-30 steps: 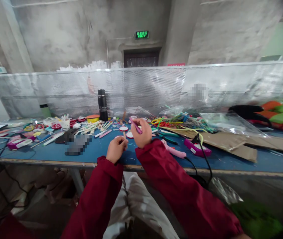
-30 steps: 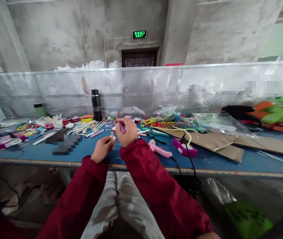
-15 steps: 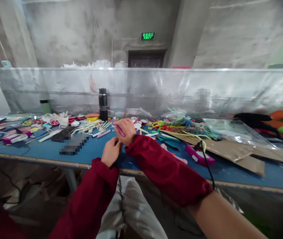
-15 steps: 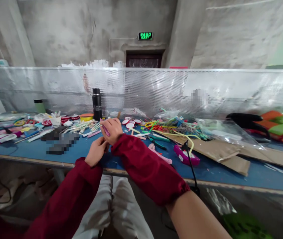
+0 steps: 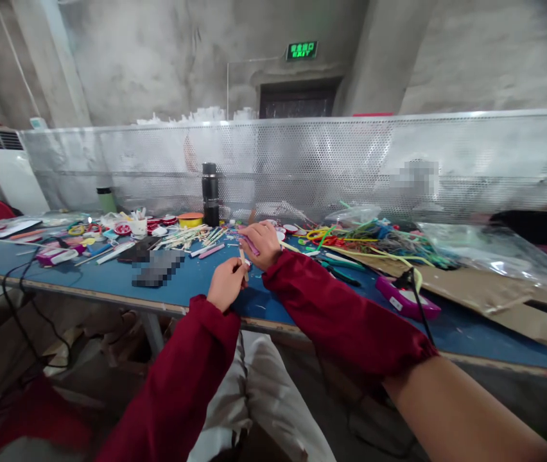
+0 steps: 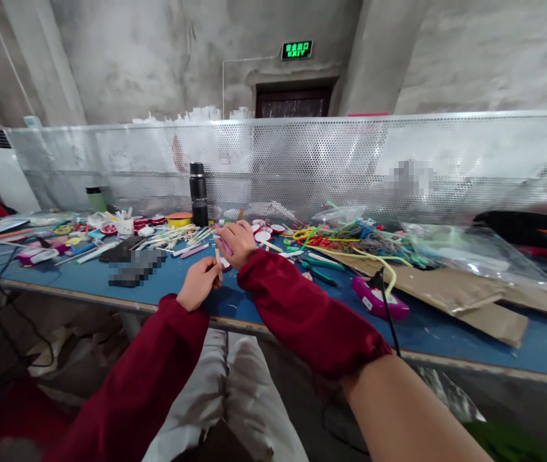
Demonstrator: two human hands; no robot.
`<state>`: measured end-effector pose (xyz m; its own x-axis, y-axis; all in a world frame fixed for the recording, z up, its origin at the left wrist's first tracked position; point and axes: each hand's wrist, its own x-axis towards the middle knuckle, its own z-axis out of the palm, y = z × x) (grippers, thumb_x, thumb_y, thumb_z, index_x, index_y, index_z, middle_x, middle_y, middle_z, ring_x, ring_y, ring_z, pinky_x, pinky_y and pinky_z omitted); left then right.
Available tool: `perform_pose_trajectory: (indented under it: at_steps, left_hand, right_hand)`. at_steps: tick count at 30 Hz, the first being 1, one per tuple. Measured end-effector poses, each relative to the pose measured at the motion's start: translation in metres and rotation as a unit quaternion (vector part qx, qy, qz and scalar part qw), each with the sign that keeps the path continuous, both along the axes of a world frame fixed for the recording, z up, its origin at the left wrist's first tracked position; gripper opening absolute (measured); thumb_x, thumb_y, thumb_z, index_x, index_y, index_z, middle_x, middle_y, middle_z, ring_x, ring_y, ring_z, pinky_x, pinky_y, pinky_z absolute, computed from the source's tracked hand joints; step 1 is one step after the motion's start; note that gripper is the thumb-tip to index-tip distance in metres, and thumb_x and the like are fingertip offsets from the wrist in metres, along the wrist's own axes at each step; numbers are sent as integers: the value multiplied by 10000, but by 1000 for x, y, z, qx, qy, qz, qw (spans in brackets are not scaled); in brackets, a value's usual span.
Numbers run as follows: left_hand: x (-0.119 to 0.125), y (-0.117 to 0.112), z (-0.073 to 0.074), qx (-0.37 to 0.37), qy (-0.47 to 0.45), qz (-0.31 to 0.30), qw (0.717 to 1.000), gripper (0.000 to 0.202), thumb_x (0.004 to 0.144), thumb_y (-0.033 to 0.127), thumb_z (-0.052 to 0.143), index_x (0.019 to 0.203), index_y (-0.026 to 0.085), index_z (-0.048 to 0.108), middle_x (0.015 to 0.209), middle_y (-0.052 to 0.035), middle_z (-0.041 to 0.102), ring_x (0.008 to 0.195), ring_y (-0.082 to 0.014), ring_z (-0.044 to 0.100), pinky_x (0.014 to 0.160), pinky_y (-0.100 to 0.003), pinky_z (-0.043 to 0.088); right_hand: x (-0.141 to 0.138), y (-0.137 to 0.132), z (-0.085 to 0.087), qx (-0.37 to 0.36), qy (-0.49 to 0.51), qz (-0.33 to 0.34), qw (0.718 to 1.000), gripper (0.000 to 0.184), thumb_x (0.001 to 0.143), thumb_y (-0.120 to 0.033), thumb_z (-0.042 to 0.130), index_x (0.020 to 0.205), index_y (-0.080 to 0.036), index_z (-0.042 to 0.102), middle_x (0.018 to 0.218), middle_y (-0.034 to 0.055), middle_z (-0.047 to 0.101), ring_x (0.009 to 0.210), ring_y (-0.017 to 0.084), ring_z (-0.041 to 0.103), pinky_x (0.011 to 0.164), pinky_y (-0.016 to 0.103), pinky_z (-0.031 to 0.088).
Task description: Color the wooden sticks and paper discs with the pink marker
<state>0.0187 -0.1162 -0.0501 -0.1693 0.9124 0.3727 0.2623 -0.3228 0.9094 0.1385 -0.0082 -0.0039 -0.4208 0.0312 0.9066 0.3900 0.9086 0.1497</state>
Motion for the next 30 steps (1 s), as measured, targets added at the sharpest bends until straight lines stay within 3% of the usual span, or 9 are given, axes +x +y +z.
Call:
perform_pose_trajectory:
  at_steps: [5,10,16,21,23,28,30]
  left_hand:
    - [-2,3,1,-13,-24,-10,1000,231,856,409,560,743,209,546,564,40,569,479,-123,548,489,-232,416]
    - [-12,12,2,4,33,-6,999,207,846,396,580,788,198,601,621,22,607,527,-127,578,514,-235,397]
    - [-9,11,3,-13,6,-22,1000,174,849,339,565,769,186,584,615,17,610,526,-120,571,508,-229,373]
    - [-7,4,3,-13,-7,-31,999,177,860,327,556,760,181,571,654,3,644,509,-109,564,513,-233,390]
    - [-8,3,3,-10,-4,-37,999,180,870,334,547,779,181,572,690,-7,671,496,-105,565,500,-231,384]
    - [-8,2,2,-17,-4,-46,999,173,873,344,543,808,184,561,695,1,668,476,-97,557,468,-220,370]
    - [-8,1,3,-19,-1,-50,999,178,869,355,553,817,185,567,691,8,661,470,-91,549,465,-216,372]
  right_hand:
    - [9,2,-1,6,42,2,999,140,926,-273,553,998,-216,660,945,59,730,902,208,643,970,429,401]
    - [10,-4,1,-34,105,-7,994,109,877,-233,579,956,-223,654,911,50,736,885,219,660,972,443,406]
    - [10,-21,-1,-92,156,8,983,9,812,-233,610,807,-238,614,736,17,652,723,200,594,826,398,473]
    - [8,-33,-3,-187,135,72,970,64,798,-253,610,747,-237,574,681,-1,593,655,174,550,652,338,470]
    - [6,-32,-2,-237,158,107,953,127,811,-280,613,711,-239,544,635,-16,563,592,157,523,578,320,445]
    - [4,-25,-2,-408,198,215,865,208,790,-354,647,686,-247,503,528,-45,540,455,134,489,452,291,388]
    - [5,-24,-2,-441,192,237,844,216,749,-374,690,690,-243,528,523,-48,547,451,132,503,445,285,393]
